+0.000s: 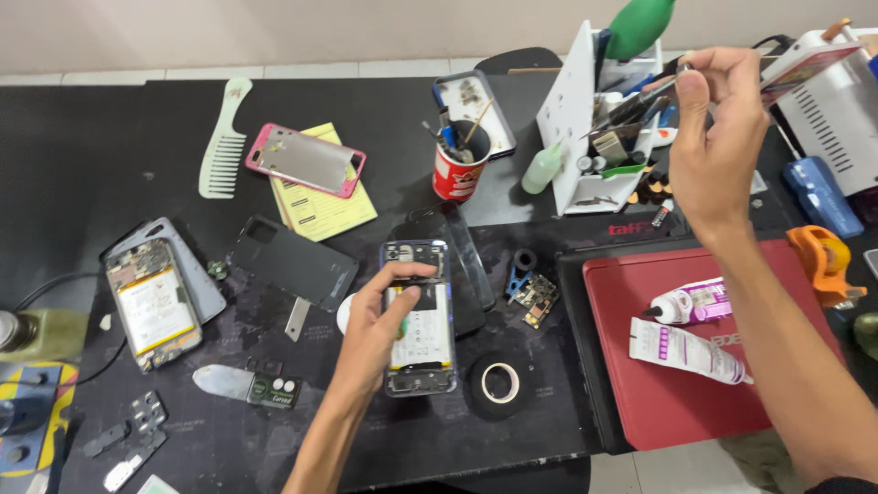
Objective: The person disassembles and works on a smartphone by removing components, using a screwdriver, and handling internal parts such as the battery and circuit board on a workbench.
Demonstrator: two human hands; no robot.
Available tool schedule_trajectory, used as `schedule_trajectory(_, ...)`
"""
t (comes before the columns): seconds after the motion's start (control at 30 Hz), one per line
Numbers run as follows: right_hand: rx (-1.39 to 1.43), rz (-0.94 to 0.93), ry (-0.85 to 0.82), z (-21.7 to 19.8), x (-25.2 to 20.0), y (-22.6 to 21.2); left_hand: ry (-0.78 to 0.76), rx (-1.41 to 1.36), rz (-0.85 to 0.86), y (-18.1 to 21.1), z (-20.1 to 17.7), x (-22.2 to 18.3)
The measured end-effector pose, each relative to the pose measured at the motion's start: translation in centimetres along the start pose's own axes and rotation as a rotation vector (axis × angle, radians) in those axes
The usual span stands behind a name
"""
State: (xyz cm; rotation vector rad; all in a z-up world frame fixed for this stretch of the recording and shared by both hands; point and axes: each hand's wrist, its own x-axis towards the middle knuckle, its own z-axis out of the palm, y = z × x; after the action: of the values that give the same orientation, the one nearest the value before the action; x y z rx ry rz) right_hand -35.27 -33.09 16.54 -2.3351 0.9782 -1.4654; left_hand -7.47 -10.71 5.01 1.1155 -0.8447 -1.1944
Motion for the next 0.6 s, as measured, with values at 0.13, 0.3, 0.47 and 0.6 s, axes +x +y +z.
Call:
schedule_trajectory(0.13,0.427,0.281,-0.105,0.1,-0.6,-0.5,-0.082,-0.058,-0.009,0.9,3.0,1.1)
schedule_trajectory(0.3,0.797,0.491,-0.25,1.2,-3.6,-3.0,-0.136,-0.051,0.016,2.5,6.5,1.2)
schedule_trajectory(0.47,0.712,0.588,-0.325,0.9,-6.0,-5.7,-0.196,0.049,0.11,3.4,8.4,0.2)
schedule_trajectory(0.6,0.928,0.673,-0.313,0.5,-7.1,-7.1,-0.163,0.174,0.183,3.4,8.5,-0.6)
